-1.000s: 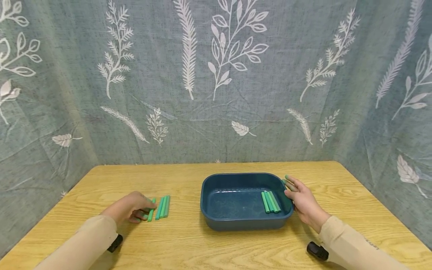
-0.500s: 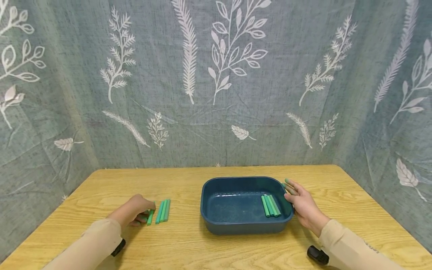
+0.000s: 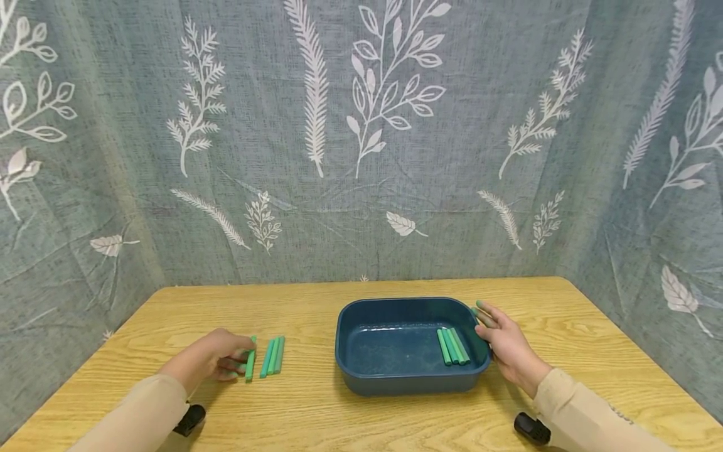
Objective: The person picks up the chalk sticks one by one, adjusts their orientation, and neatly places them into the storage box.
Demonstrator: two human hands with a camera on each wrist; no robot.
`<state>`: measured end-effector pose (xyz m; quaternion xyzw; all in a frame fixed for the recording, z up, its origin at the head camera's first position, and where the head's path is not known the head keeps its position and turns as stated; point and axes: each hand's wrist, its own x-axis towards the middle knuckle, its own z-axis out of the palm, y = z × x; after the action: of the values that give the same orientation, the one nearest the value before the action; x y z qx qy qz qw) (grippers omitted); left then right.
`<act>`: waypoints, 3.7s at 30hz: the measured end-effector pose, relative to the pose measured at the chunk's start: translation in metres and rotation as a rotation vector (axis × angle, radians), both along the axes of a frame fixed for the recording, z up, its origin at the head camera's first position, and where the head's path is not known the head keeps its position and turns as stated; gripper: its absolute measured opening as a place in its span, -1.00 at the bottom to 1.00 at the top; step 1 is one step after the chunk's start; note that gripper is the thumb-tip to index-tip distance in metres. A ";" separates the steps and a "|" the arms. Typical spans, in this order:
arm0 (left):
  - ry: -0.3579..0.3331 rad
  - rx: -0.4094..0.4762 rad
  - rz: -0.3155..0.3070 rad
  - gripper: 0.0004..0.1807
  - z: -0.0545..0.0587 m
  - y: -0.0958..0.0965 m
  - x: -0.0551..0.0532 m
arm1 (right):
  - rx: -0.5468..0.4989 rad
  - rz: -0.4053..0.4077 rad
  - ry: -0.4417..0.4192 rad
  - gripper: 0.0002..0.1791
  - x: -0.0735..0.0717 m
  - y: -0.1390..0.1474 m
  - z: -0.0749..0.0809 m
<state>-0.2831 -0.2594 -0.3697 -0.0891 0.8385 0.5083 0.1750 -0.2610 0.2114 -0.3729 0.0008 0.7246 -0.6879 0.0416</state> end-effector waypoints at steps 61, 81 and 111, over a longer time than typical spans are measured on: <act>-0.167 0.390 -0.309 -0.72 0.077 0.138 -0.018 | 0.004 0.010 0.001 -0.32 0.000 0.002 0.000; -0.286 0.239 -0.354 -0.84 0.076 0.197 -0.042 | -0.007 0.011 -0.019 -0.33 -0.001 0.003 0.002; -0.362 0.063 -0.258 -0.58 0.023 0.284 -0.063 | 0.002 -0.004 -0.012 -0.34 -0.005 0.005 0.001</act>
<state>-0.3459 0.0247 -0.3467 -0.0655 0.7814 0.4834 0.3891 -0.2657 0.2166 -0.3715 0.0064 0.7251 -0.6872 0.0447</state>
